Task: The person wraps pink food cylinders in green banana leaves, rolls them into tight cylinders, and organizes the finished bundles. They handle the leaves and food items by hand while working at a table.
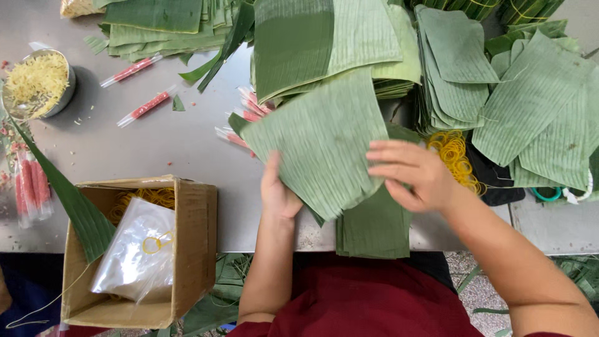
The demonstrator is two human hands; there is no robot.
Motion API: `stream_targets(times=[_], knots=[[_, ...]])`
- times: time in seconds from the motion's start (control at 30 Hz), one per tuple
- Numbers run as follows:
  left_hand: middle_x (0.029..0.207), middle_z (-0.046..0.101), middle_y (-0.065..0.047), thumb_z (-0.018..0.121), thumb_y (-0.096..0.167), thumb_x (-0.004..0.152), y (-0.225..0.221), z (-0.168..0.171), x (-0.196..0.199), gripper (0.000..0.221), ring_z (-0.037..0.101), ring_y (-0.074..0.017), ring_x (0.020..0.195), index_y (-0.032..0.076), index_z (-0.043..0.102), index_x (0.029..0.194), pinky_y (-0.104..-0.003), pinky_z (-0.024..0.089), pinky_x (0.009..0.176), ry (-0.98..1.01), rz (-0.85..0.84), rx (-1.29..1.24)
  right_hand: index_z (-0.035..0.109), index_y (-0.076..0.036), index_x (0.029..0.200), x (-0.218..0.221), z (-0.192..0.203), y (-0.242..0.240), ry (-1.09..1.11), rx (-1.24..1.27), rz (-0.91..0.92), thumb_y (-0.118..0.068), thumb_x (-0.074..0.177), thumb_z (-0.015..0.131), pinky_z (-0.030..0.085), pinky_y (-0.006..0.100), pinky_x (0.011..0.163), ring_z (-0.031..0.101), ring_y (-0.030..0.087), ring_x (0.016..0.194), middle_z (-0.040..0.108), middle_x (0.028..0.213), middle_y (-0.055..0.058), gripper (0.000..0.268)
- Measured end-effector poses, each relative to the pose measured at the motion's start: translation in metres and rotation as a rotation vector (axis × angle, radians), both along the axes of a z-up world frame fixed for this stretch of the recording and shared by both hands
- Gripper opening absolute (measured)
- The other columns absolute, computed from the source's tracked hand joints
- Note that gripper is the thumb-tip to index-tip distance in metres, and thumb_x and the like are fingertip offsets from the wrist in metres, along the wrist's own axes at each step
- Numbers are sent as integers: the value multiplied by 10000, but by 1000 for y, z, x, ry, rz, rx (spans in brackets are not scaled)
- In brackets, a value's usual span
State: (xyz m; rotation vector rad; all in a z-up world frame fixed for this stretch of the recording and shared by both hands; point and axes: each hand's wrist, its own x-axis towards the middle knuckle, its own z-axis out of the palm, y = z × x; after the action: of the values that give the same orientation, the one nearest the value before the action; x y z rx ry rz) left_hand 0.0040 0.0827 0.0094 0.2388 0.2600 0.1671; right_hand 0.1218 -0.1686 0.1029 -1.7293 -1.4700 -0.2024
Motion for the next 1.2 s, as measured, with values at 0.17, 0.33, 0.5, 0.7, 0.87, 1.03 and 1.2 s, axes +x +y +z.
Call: stream_targets(times=[0.17, 0.33, 0.5, 0.7, 0.87, 1.03, 1.2], knots=[[1385, 587, -166, 669, 123, 949, -32, -8, -2, 542, 594, -347, 1254, -10, 478, 1438, -527, 490, 1060, 126, -130, 212, 540, -154, 1414, -25, -53, -14, 1480, 442, -400, -126, 947, 588, 446, 361, 1010, 544, 163, 1356, 594, 1437, -2, 470], [1384, 606, -136, 648, 124, 979, -54, -18, -25, 494, 597, -300, 1263, -17, 501, 1429, -482, 486, 1075, 37, -272, 261, 612, -6, 1370, -34, -97, -37, 1900, 188, -280, -181, 959, 624, 518, 374, 1004, 654, 215, 1186, 711, 1289, 83, 447], [959, 690, -53, 493, 153, 1230, -46, -12, -49, 251, 670, -216, 886, -75, 550, 1320, -364, 526, 850, -558, -362, -207, 663, 42, 1212, -32, -75, -47, 1488, 577, -383, -100, 1043, 666, 548, 399, 939, 673, 239, 1036, 702, 1170, 141, 221], [895, 646, -78, 519, 270, 1089, -16, 10, -30, 398, 630, -241, 801, 3, 582, 1377, -485, 539, 818, 303, 145, 497, 710, -37, 1170, -24, -41, -63, 1216, 648, -558, -51, 963, 662, 584, 329, 938, 713, 150, 1020, 739, 1148, 51, 212], [1337, 659, -106, 495, 415, 1002, -88, -3, -18, 566, 631, -267, 1212, 14, 536, 1399, -455, 490, 1036, 290, -204, 343, 727, -2, 1131, -70, -65, -34, 819, 68, -616, -128, 944, 744, 549, 261, 757, 657, 83, 834, 768, 969, 44, 226], [1380, 628, -85, 588, 248, 1041, -119, -19, -29, 486, 586, -232, 1256, -12, 512, 1444, -421, 450, 1104, 118, -293, 575, 721, -3, 1122, -87, -81, -30, 781, 139, -611, -163, 1013, 687, 547, 248, 751, 649, 74, 832, 753, 933, 35, 196], [1115, 698, -173, 382, 99, 1260, -80, -4, -25, 274, 663, -303, 1014, -93, 531, 1386, -433, 521, 970, -576, -274, -298, 671, 68, 1239, -51, -83, -64, 1154, 659, -456, -80, 1116, 587, 444, 263, 633, 553, 110, 696, 679, 889, 73, 210]])
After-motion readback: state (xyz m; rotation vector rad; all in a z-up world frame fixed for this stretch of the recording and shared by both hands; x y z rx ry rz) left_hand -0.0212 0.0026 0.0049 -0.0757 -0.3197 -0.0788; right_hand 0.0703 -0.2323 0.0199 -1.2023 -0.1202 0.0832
